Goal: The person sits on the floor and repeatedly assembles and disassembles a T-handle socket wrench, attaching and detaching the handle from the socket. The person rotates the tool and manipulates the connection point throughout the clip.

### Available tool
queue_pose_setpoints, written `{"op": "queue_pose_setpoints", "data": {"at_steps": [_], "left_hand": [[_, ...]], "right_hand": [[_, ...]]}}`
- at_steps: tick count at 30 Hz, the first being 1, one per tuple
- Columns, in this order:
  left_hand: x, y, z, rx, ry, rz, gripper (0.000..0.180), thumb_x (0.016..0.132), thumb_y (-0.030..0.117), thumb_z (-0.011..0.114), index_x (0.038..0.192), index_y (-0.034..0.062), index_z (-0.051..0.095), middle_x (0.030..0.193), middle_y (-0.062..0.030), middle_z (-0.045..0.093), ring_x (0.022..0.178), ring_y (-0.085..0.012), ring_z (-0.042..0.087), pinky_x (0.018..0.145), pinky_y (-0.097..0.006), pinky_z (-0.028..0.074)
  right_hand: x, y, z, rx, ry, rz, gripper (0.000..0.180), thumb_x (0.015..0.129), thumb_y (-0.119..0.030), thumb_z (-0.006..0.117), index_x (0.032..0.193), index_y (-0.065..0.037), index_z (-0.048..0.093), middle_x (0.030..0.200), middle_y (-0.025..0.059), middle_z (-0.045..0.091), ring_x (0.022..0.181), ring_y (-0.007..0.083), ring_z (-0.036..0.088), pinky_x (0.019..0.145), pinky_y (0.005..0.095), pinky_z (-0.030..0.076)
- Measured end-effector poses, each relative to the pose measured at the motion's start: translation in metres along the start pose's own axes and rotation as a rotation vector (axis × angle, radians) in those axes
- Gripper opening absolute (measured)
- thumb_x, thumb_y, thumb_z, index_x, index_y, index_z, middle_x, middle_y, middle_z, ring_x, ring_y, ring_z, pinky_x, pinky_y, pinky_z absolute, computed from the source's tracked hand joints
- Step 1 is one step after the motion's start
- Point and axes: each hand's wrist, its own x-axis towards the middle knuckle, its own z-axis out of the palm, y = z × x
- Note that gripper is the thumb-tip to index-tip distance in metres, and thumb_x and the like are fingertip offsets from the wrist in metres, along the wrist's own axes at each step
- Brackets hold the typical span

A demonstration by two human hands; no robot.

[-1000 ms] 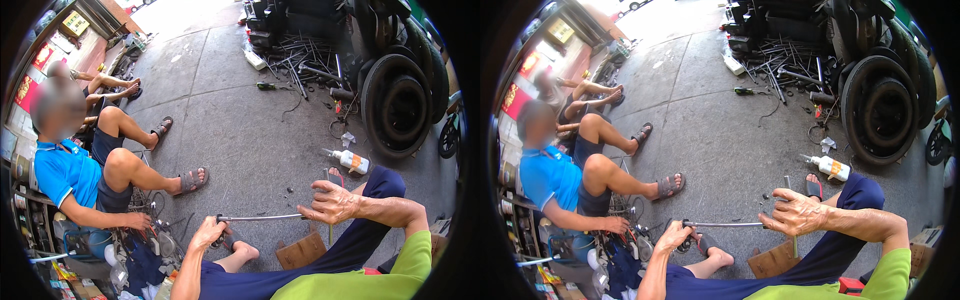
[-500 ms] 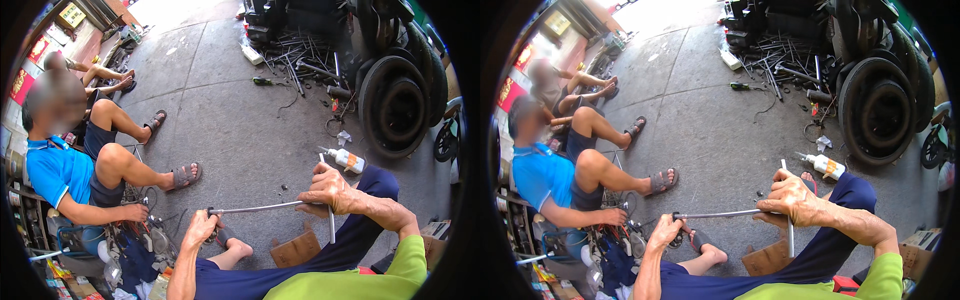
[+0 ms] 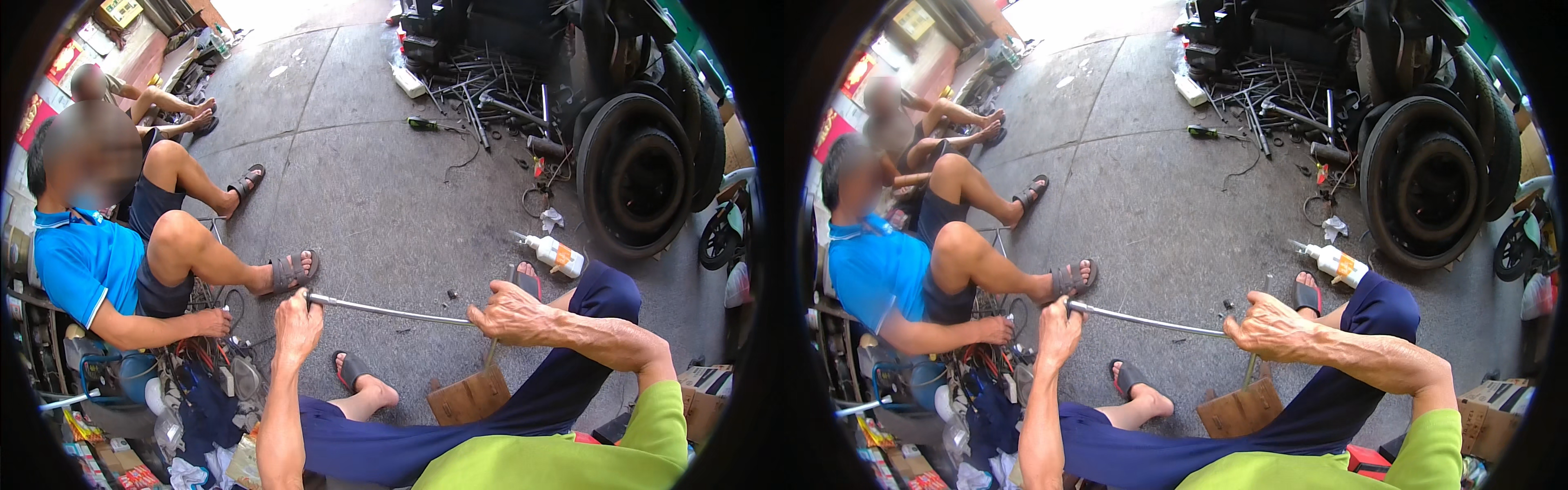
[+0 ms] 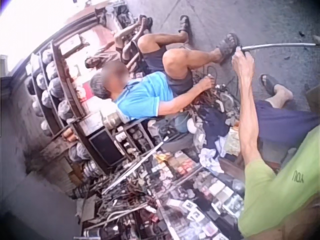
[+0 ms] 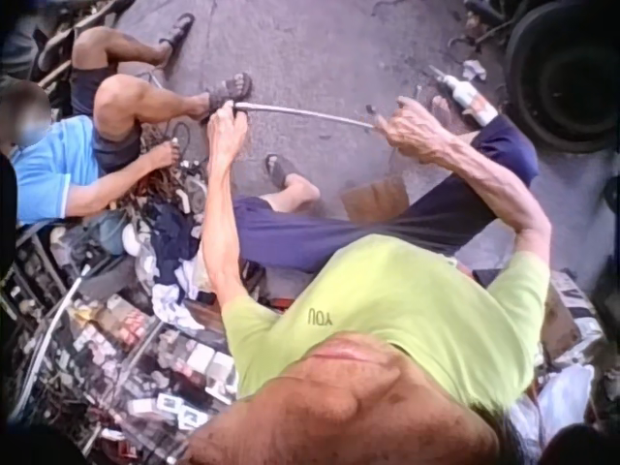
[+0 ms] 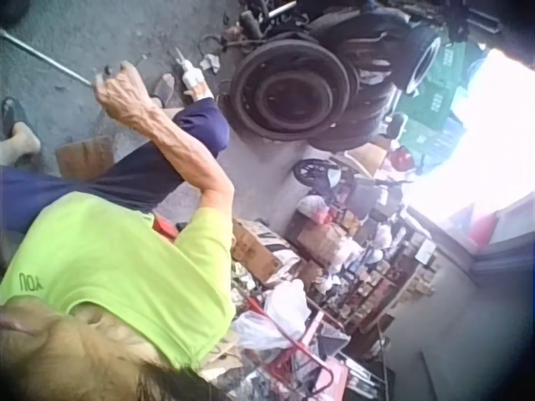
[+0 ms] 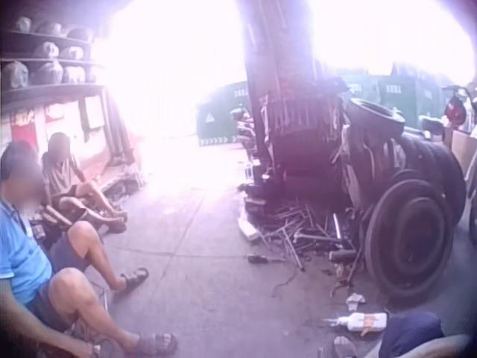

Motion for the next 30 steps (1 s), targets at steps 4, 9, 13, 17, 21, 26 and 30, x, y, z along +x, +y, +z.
{"op": "queue_pose_setpoints", "data": {"at_steps": [4, 9, 13, 17, 21, 26, 30], "left_hand": [[0.011, 0.018, -0.005, 0.035, 0.183, 0.168, 0.012, 0.084, 0.009, 0.059, 0.078, -0.0017, 0.055, 0.07, -0.0243, 0.06, 0.071, -0.0469, 0.058, 0.062, -0.051, 0.044], [0.014, 0.037, -0.011, -0.019, 0.3, 0.241, 0.017, 0.087, 0.008, 0.059, 0.078, -0.0031, 0.051, 0.075, -0.0247, 0.056, 0.072, -0.0465, 0.056, 0.062, -0.051, 0.042], [0.007, 0.048, -0.016, -0.036, 0.38, 0.283, 0.016, 0.088, 0.01, 0.061, 0.083, -0.0037, 0.055, 0.076, -0.0218, 0.058, 0.074, -0.0419, 0.058, 0.066, -0.048, 0.046], [0.001, 0.066, -0.014, -0.03, 0.427, 0.379, 0.012, 0.087, 0.008, 0.063, 0.087, -0.0016, 0.055, 0.076, -0.0182, 0.057, 0.076, -0.0377, 0.059, 0.071, -0.047, 0.048], [0.002, 0.062, -0.015, -0.046, 0.457, 0.359, 0.013, 0.087, 0.007, 0.062, 0.086, -0.0032, 0.055, 0.076, -0.02, 0.058, 0.075, -0.0392, 0.059, 0.072, -0.048, 0.047], [0.002, 0.065, -0.025, -0.087, 0.461, 0.248, 0.014, 0.089, 0.006, 0.059, 0.083, -0.0061, 0.055, 0.079, -0.0241, 0.06, 0.077, -0.0415, 0.06, 0.071, -0.048, 0.047], [0.0, 0.06, -0.023, -0.146, 0.456, 0.185, 0.021, 0.093, 0.011, 0.058, 0.083, -0.007, 0.055, 0.079, -0.0252, 0.059, 0.074, -0.042, 0.06, 0.067, -0.048, 0.046]], "right_hand": [[0.001, -0.008, 0.002, 0.232, -0.053, 0.009, 0.028, 0.076, -0.021, 0.066, 0.086, 0.002, 0.053, 0.048, 0.0013, 0.051, 0.043, 0.0249, 0.051, 0.065, 0.0387, 0.039], [0.006, -0.009, -0.006, 0.134, -0.095, 0.257, 0.023, 0.085, -0.022, 0.057, 0.074, -0.002, 0.054, 0.044, 0.0033, 0.047, 0.042, 0.0219, 0.052, 0.065, 0.0394, 0.04], [0.017, 0.015, -0.028, -0.125, -0.027, 0.557, 0.012, 0.079, -0.012, 0.061, 0.074, -0.002, 0.063, 0.058, 0.0128, 0.063, 0.052, 0.0197, 0.063, 0.065, 0.0391, 0.045], [0.014, 0.03, -0.03, -0.022, 0.034, 0.658, 0.024, 0.073, -0.023, 0.067, 0.067, 0.0, 0.064, 0.061, 0.0162, 0.062, 0.059, 0.0321, 0.065, 0.055, 0.043, 0.047], [0.016, 0.015, -0.024, 0.048, -0.011, 0.595, 0.024, 0.076, -0.022, 0.065, 0.062, -0.002, 0.062, 0.055, 0.0164, 0.059, 0.054, 0.0318, 0.062, 0.055, 0.0449, 0.045], [0.019, -0.001, -0.02, -0.15, 0.163, 0.515, 0.009, 0.07, -0.011, 0.065, 0.071, -0.003, 0.063, 0.064, 0.0141, 0.063, 0.064, 0.026, 0.062, 0.074, 0.0413, 0.041], [0.025, 0.0, -0.027, -0.107, 0.353, 0.397, 0.01, 0.076, -0.008, 0.063, 0.083, -0.003, 0.06, 0.071, 0.01, 0.06, 0.073, 0.0237, 0.059, 0.08, 0.0384, 0.039]]}}
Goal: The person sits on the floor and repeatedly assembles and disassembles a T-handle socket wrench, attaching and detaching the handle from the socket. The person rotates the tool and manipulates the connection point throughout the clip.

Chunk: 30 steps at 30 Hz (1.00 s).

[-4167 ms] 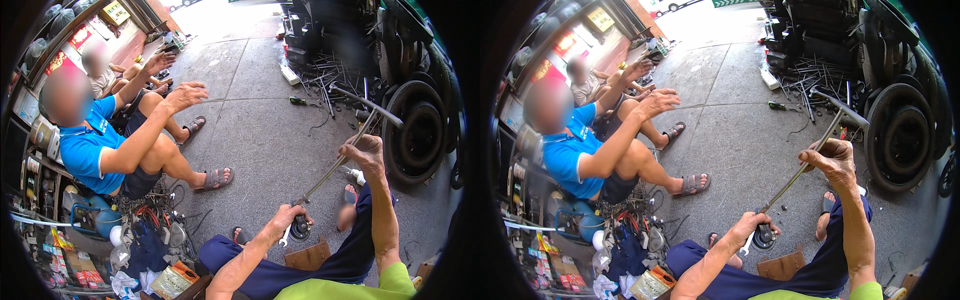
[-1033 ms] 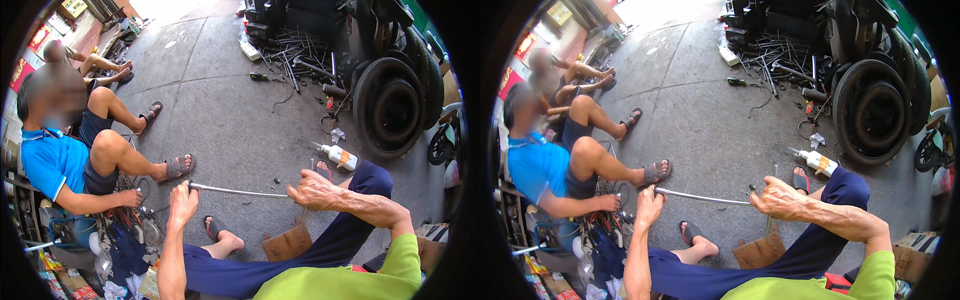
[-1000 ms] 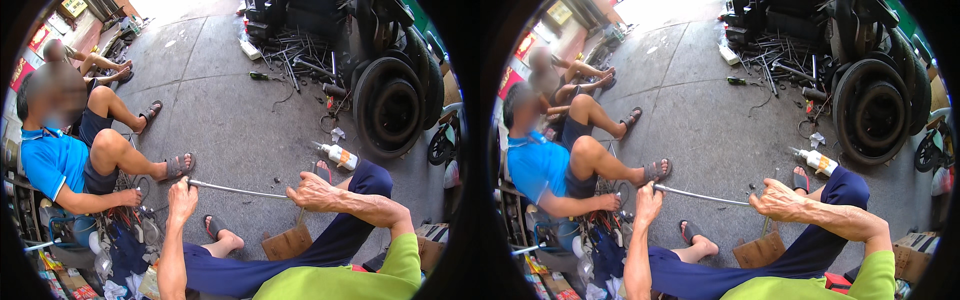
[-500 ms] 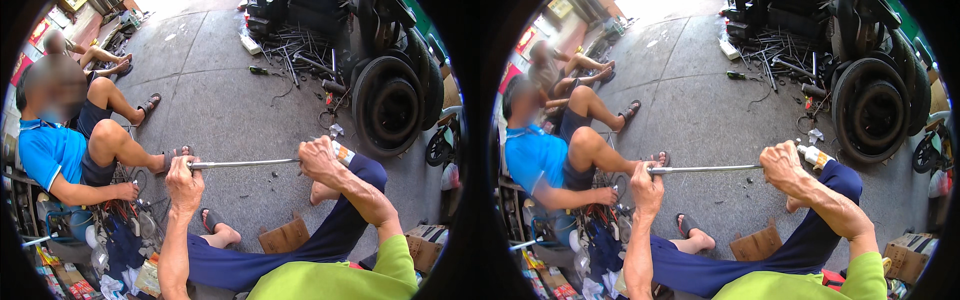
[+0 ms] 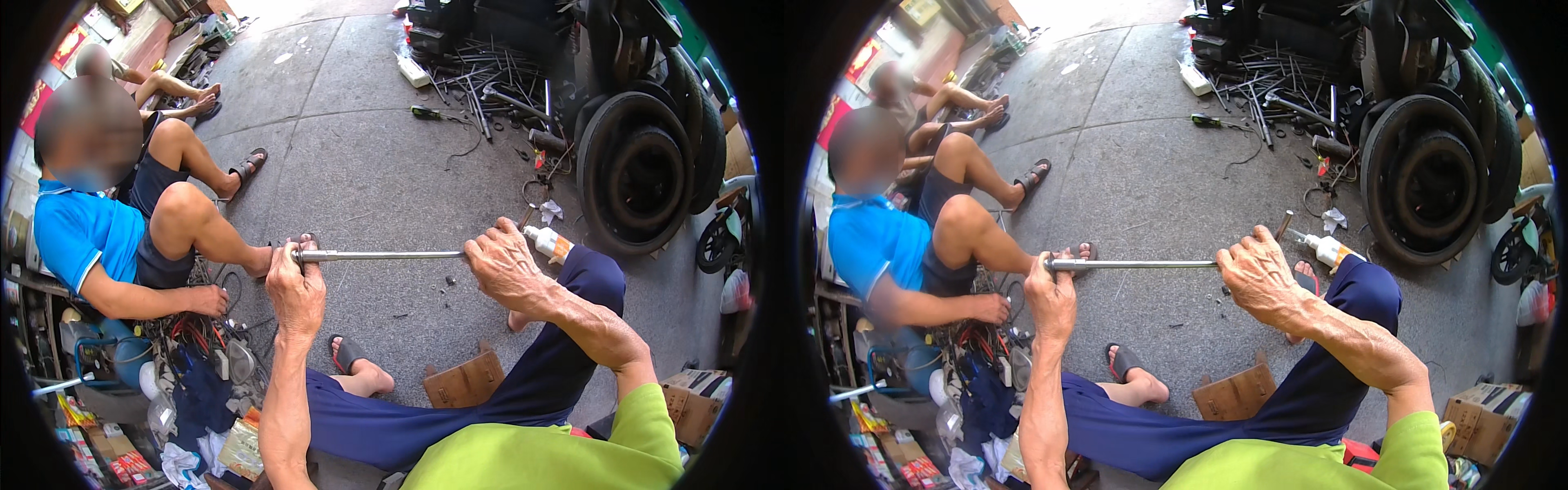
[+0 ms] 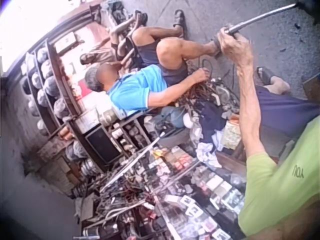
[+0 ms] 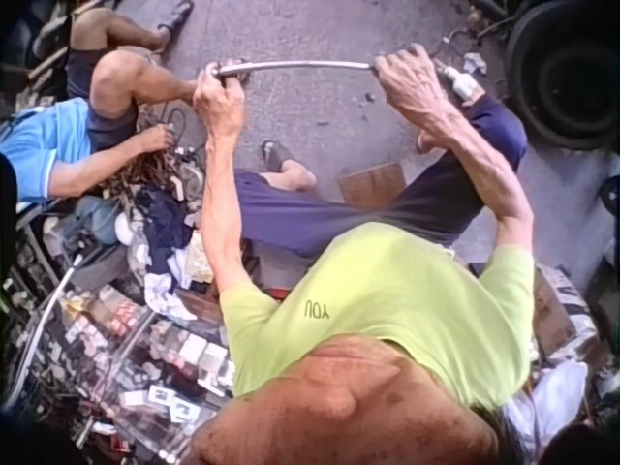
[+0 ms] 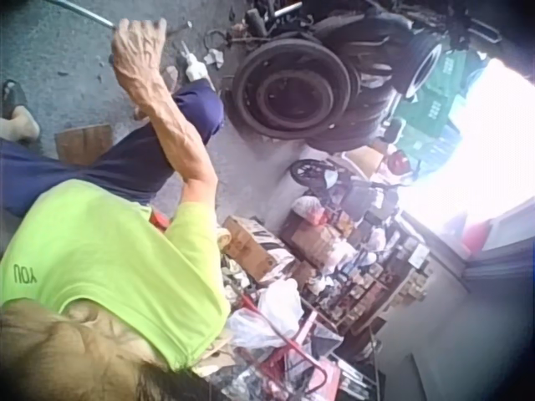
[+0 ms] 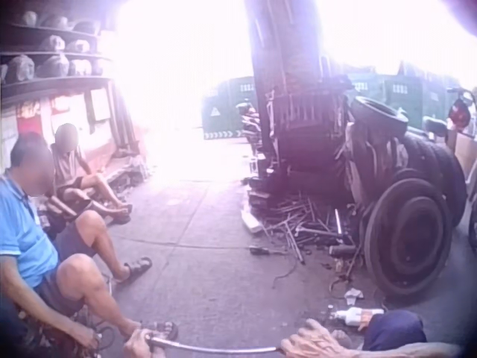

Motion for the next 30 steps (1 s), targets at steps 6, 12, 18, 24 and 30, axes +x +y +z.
{"op": "queue_pose_setpoints", "data": {"at_steps": [6, 12, 18, 24, 30], "left_hand": [[0.006, -0.021, -0.006, -0.014, -0.04, -0.149, 0.025, 0.093, 0.016, 0.059, 0.084, -0.0068, 0.056, 0.077, -0.0233, 0.061, 0.073, -0.0423, 0.061, 0.066, -0.047, 0.045], [0.004, -0.051, -0.003, -0.278, -0.261, -0.193, 0.02, 0.093, 0.012, 0.057, 0.091, -0.006, 0.065, 0.076, -0.0201, 0.068, 0.071, -0.0237, 0.068, 0.067, -0.034, 0.051], [0.004, -0.073, -0.019, -0.625, -0.316, -0.557, 0.024, 0.094, 0.014, 0.057, 0.093, -0.007, 0.067, 0.082, -0.0106, 0.069, 0.071, -0.0149, 0.064, 0.065, -0.027, 0.051], [0.007, -0.059, -0.027, -0.841, -0.218, -0.634, 0.029, 0.096, 0.018, 0.056, 0.084, -0.0048, 0.069, 0.085, -0.0127, 0.071, 0.072, -0.0161, 0.065, 0.067, -0.029, 0.053], [0.011, -0.061, -0.022, -0.797, -0.156, -0.584, 0.032, 0.096, 0.024, 0.058, 0.086, -0.0064, 0.064, 0.084, -0.0145, 0.068, 0.07, -0.0186, 0.064, 0.065, -0.03, 0.055]], "right_hand": [[0.004, -0.01, -0.014, 0.257, 0.112, -0.1, 0.011, 0.086, -0.015, 0.062, 0.087, -0.006, 0.057, 0.07, 0.006, 0.053, 0.073, 0.0221, 0.057, 0.075, 0.0372, 0.042], [0.006, -0.014, -0.033, 0.378, 0.004, -0.084, 0.013, 0.087, -0.017, 0.063, 0.083, -0.006, 0.055, 0.065, 0.0077, 0.054, 0.062, 0.0264, 0.059, 0.056, 0.0407, 0.045], [0.005, -0.001, -0.054, 0.705, -0.168, 0.1, 0.028, 0.088, -0.026, 0.066, 0.093, 0.002, 0.067, 0.066, 0.0133, 0.065, 0.062, 0.0269, 0.066, 0.058, 0.037, 0.051], [0.005, 0.004, -0.062, 1.361, -0.376, 0.395, 0.064, 0.087, -0.05, 0.064, 0.116, 0.007, 0.061, 0.084, 0.0145, 0.069, 0.069, 0.02, 0.066, 0.065, 0.0334, 0.053], [0.002, -0.002, -0.046, 2.238, -0.331, 0.429, 0.097, 0.078, -0.061, 0.068, 0.137, 0.009, 0.036, 0.073, -0.0028, 0.043, 0.05, -0.0005, 0.036, 0.04, 0.0175, 0.023]]}}
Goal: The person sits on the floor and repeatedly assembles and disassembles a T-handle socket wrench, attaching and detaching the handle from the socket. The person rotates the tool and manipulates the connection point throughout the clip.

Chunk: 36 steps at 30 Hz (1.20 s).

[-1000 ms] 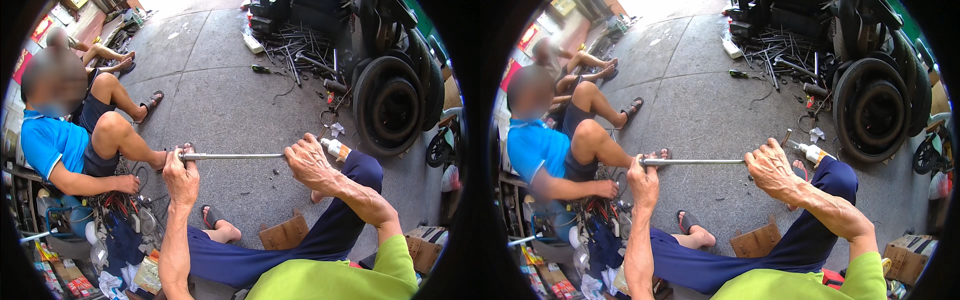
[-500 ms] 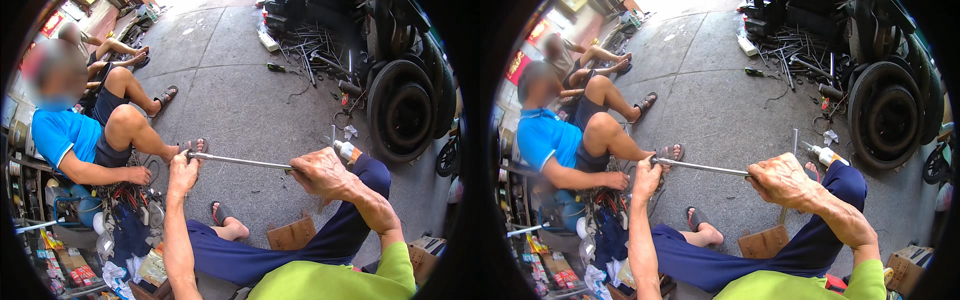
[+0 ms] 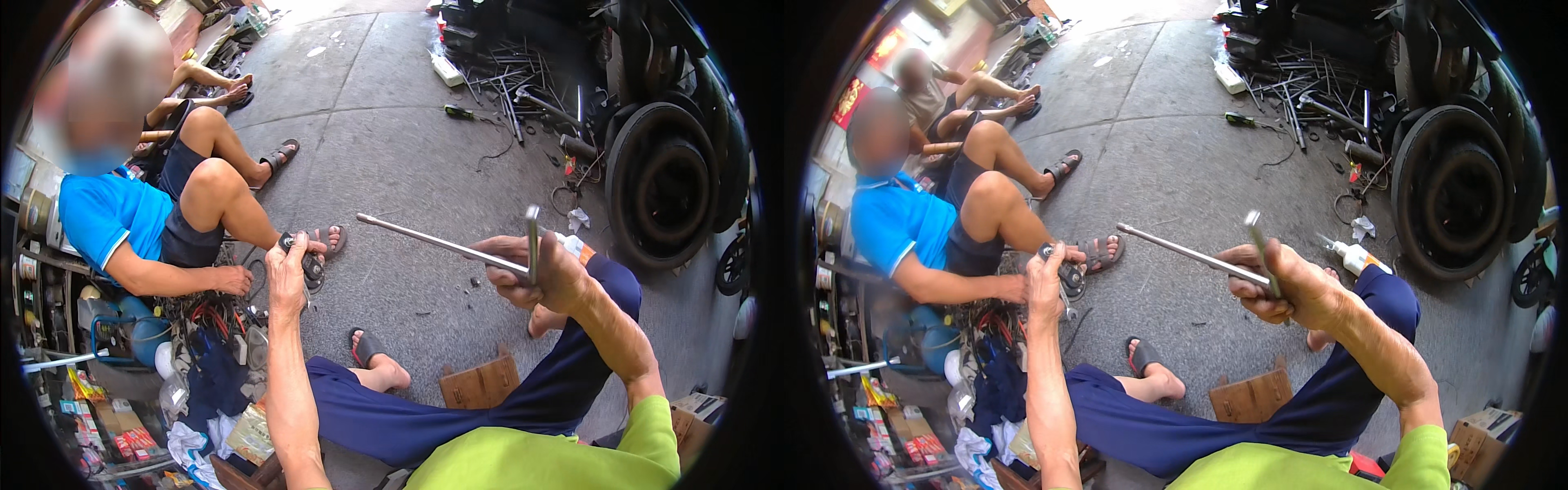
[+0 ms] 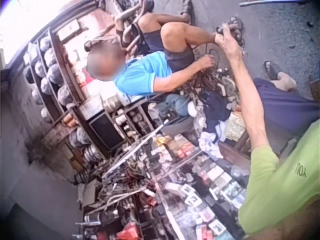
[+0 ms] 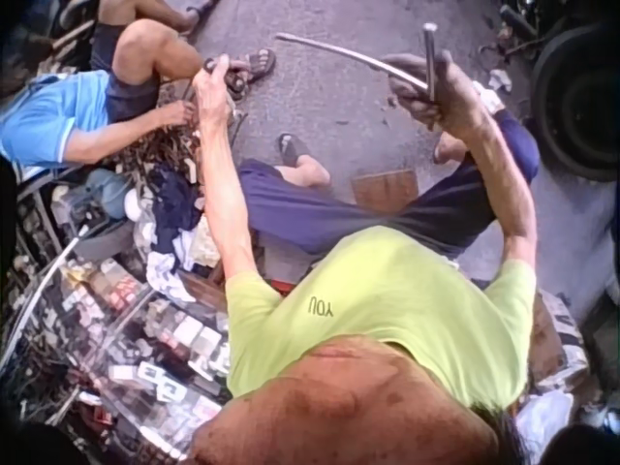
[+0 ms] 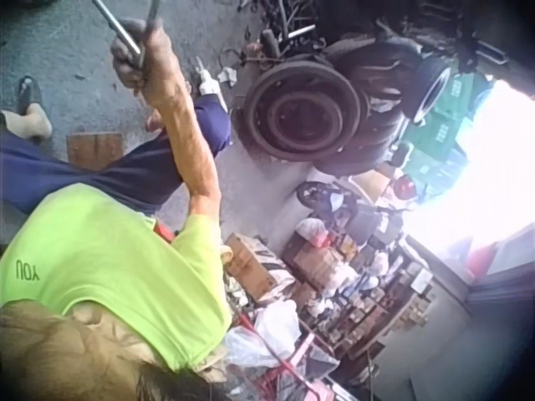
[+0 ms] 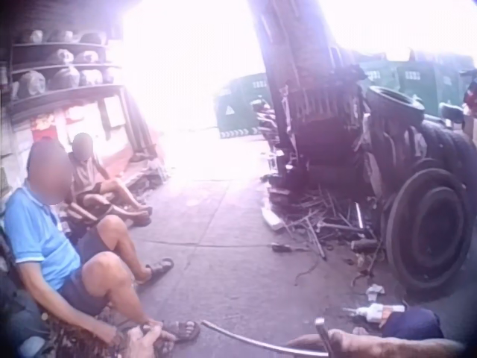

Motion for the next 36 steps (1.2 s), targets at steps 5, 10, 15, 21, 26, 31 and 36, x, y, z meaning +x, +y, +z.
{"op": "queue_pose_setpoints", "data": {"at_steps": [5, 10, 15, 21, 26, 31, 36], "left_hand": [[0.001, 0.002, 0.003, 0.279, 0.075, 0.135, 0.033, 0.096, 0.024, 0.055, 0.082, -0.0038, 0.064, 0.077, -0.0101, 0.068, 0.067, -0.0144, 0.061, 0.063, -0.027, 0.05], [-0.007, 0.009, 0.011, 0.42, 0.092, 0.206, 0.031, 0.096, 0.024, 0.054, 0.08, -0.0011, 0.063, 0.075, -0.0065, 0.068, 0.069, -0.0129, 0.058, 0.066, -0.029, 0.044], [-0.006, 0.008, 0.01, 0.453, 0.093, 0.211, 0.028, 0.097, 0.019, 0.054, 0.079, -0.0016, 0.059, 0.074, -0.0072, 0.066, 0.066, -0.0127, 0.058, 0.064, -0.029, 0.045], [-0.007, 0.01, 0.019, 0.434, 0.118, 0.278, 0.025, 0.097, 0.018, 0.053, 0.08, -0.0006, 0.051, 0.069, -0.0011, 0.052, 0.069, -0.0078, 0.048, 0.062, -0.025, 0.04], [-0.008, 0.009, 0.019, 0.31, 0.128, 0.25, 0.023, 0.097, 0.016, 0.053, 0.083, -0.0026, 0.053, 0.074, -0.004, 0.059, 0.071, -0.0084, 0.052, 0.064, -0.026, 0.043], [-0.013, 0.021, 0.022, 0.335, 0.128, 0.244, 0.019, 0.097, 0.013, 0.052, 0.086, -0.0021, 0.055, 0.078, -0.0058, 0.064, 0.07, -0.0094, 0.055, 0.064, -0.026, 0.044], [-0.015, 0.018, 0.023, 0.475, 0.144, 0.38, 0.012, 0.095, 0.006, 0.051, 0.086, -0.0015, 0.056, 0.079, -0.0057, 0.064, 0.066, -0.0089, 0.053, 0.06, -0.026, 0.043]], "right_hand": [[-0.003, -0.012, 0.009, -0.137, 0.108, -0.087, 0.076, 0.083, -0.034, 0.075, 0.133, 0.012, 0.042, 0.066, -0.0057, 0.039, 0.047, -0.0013, 0.033, 0.039, 0.0174, 0.021], [-0.005, -0.015, 0.008, -0.133, 0.139, -0.074, 0.064, 0.088, -0.03, 0.069, 0.13, 0.013, 0.047, 0.061, -0.0066, 0.035, 0.044, 0.0, 0.031, 0.039, 0.0188, 0.021], [-0.004, -0.016, 0.012, -0.193, 0.161, -0.005, 0.062, 0.089, -0.03, 0.068, 0.129, 0.013, 0.048, 0.059, -0.0058, 0.032, 0.044, 0.0014, 0.031, 0.038, 0.0199, 0.02], [-0.004, -0.014, 0.016, -0.165, 0.113, 0.028, 0.058, 0.09, -0.029, 0.067, 0.127, 0.012, 0.05, 0.06, -0.0059, 0.03, 0.045, 0.0017, 0.028, 0.04, 0.0208, 0.018], [-0.005, -0.017, 0.018, -0.164, 0.105, 0.034, 0.057, 0.091, -0.029, 0.065, 0.128, 0.012, 0.049, 0.059, -0.006, 0.03, 0.045, 0.0017, 0.028, 0.04, 0.0207, 0.018], [-0.007, -0.015, 0.016, -0.187, 0.098, 0.015, 0.057, 0.092, -0.028, 0.064, 0.129, 0.012, 0.048, 0.059, -0.0058, 0.031, 0.044, 0.0017, 0.028, 0.039, 0.0206, 0.019], [-0.007, -0.013, 0.011, -0.101, 0.072, 0.035, 0.057, 0.092, -0.027, 0.063, 0.131, 0.012, 0.046, 0.06, -0.0056, 0.031, 0.043, 0.0015, 0.028, 0.038, 0.0205, 0.019]]}}
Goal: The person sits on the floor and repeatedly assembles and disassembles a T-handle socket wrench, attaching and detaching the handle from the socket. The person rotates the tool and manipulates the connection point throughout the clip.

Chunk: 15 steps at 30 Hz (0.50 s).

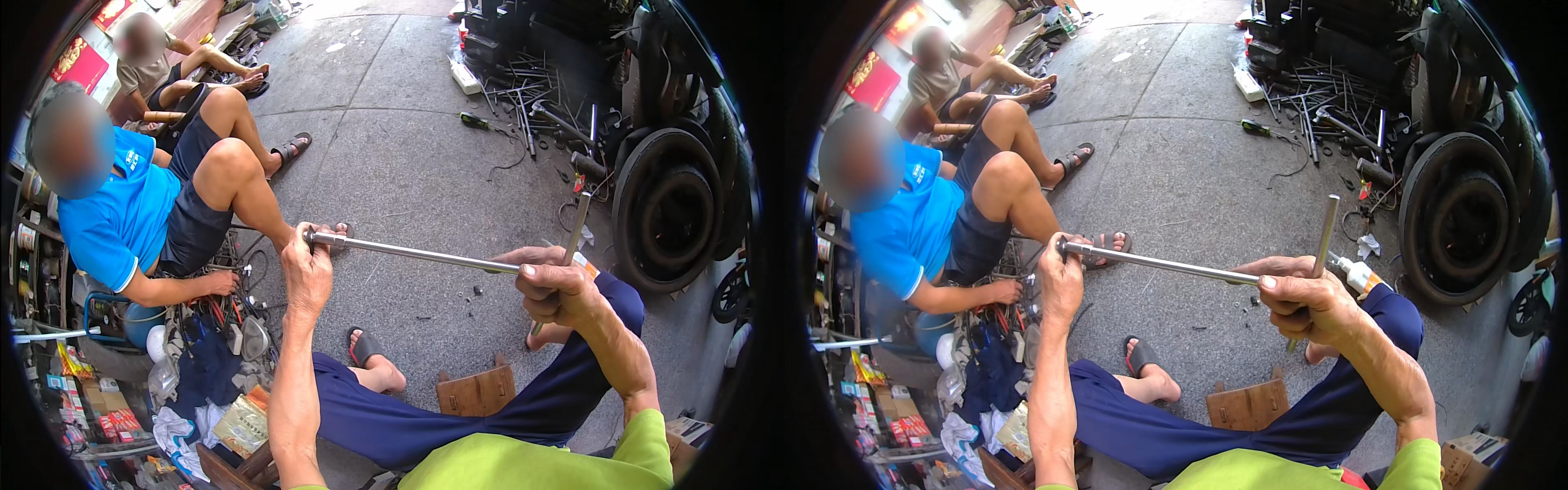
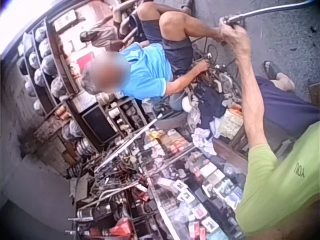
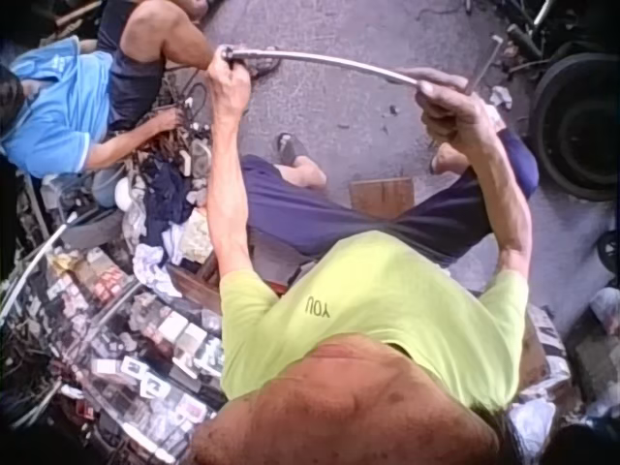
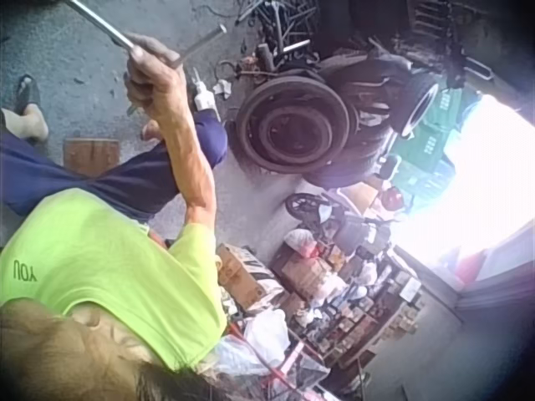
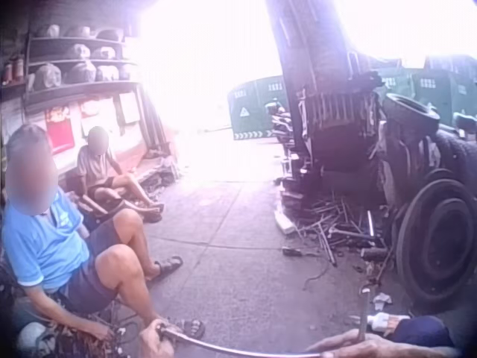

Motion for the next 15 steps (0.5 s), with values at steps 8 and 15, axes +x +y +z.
{"op": "queue_pose_setpoints", "data": {"at_steps": [8, 15], "left_hand": [[-0.005, -0.007, -0.005, 0.068, -0.088, 0.145, 0.004, 0.091, 0.001, 0.055, 0.091, -0.0012, 0.057, 0.082, -0.0081, 0.065, 0.072, -0.0125, 0.058, 0.066, -0.026, 0.047], [-0.006, -0.002, -0.002, -0.158, -0.164, 0.201, 0.011, 0.089, 0.004, 0.066, 0.089, 0.0001, 0.055, 0.092, -0.0098, 0.066, 0.083, -0.015, 0.064, 0.073, -0.028, 0.052]], "right_hand": [[-0.005, 0.006, -0.015, 0.348, -0.09, 0.118, 0.048, 0.097, -0.022, 0.055, 0.132, 0.009, 0.044, 0.061, -0.0052, 0.031, 0.04, 0.0012, 0.022, 0.036, 0.0201, 0.013], [-0.008, 0.016, -0.031, 0.53, -0.234, 0.132, 0.05, 0.099, -0.023, 0.049, 0.134, 0.013, 0.039, 0.059, -0.0035, 0.027, 0.039, 0.0022, 0.024, 0.033, 0.0213, 0.014]]}}
